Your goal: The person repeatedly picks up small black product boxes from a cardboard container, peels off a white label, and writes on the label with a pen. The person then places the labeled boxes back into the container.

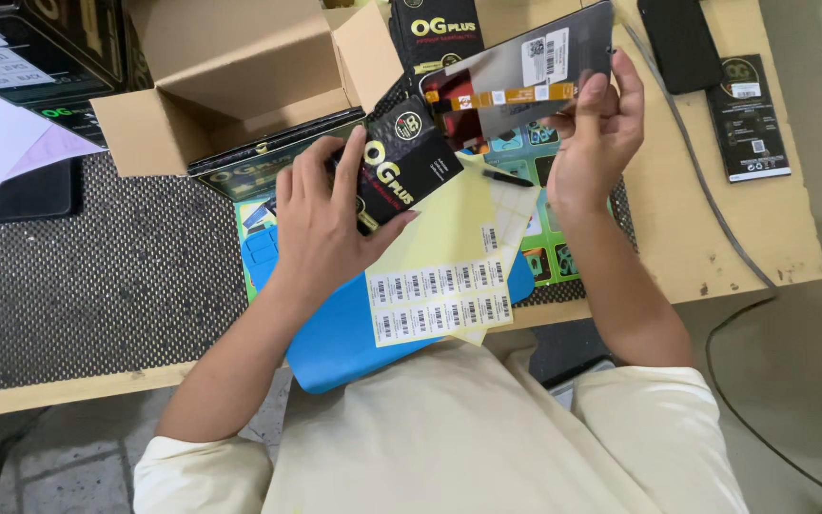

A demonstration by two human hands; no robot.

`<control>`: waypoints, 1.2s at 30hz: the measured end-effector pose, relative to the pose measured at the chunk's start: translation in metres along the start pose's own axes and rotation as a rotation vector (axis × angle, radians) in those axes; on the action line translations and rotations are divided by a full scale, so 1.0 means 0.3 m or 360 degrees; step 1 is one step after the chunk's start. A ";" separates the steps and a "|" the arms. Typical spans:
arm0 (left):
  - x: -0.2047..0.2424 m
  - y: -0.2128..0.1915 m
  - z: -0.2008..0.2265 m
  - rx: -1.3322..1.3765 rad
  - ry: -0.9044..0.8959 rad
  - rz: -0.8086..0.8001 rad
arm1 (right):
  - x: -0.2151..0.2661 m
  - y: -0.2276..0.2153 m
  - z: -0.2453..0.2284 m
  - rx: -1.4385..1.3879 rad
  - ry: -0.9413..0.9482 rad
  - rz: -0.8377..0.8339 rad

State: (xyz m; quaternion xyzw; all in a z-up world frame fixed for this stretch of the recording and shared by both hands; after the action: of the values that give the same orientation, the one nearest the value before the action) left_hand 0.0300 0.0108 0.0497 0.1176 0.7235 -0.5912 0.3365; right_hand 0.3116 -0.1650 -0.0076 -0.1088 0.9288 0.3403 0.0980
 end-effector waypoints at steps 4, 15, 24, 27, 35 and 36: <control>0.010 0.018 -0.002 -0.0081 -0.0035 -0.0036 | 0.048 0.056 -0.016 0.0137 -0.0016 -0.0198; -0.007 0.020 -0.007 0.0107 0.0044 0.0299 | 0.274 0.206 0.081 0.0146 0.0410 -0.1224; 0.011 -0.082 -0.115 0.0480 0.0094 0.0950 | 0.171 0.197 0.000 0.0304 -0.0426 -0.1307; 0.021 -0.172 -0.145 0.0064 0.0119 0.1164 | 0.143 0.244 -0.077 0.0904 -0.0633 -0.1190; -0.042 -0.023 -0.238 -0.0351 -0.0020 0.0210 | 0.049 0.166 0.142 0.1386 -0.0005 -0.1214; -0.037 0.014 -0.243 -0.0407 -0.0014 0.0060 | 0.043 0.141 0.176 0.1446 0.0320 -0.1056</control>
State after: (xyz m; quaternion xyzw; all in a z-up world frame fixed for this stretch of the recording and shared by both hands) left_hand 0.0153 0.0825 0.0589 0.0848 0.7891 -0.4882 0.3630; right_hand 0.2935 -0.1006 -0.0246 -0.3733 0.9028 -0.1543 0.1476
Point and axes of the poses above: each hand's wrist, its own x-axis away from the middle knuckle, its own y-axis out of the palm, z = x × y, the point moved 5 cm from there along -x, towards the middle knuckle, and after that the axes turned 15 degrees about -x, right-handed, at the moved point
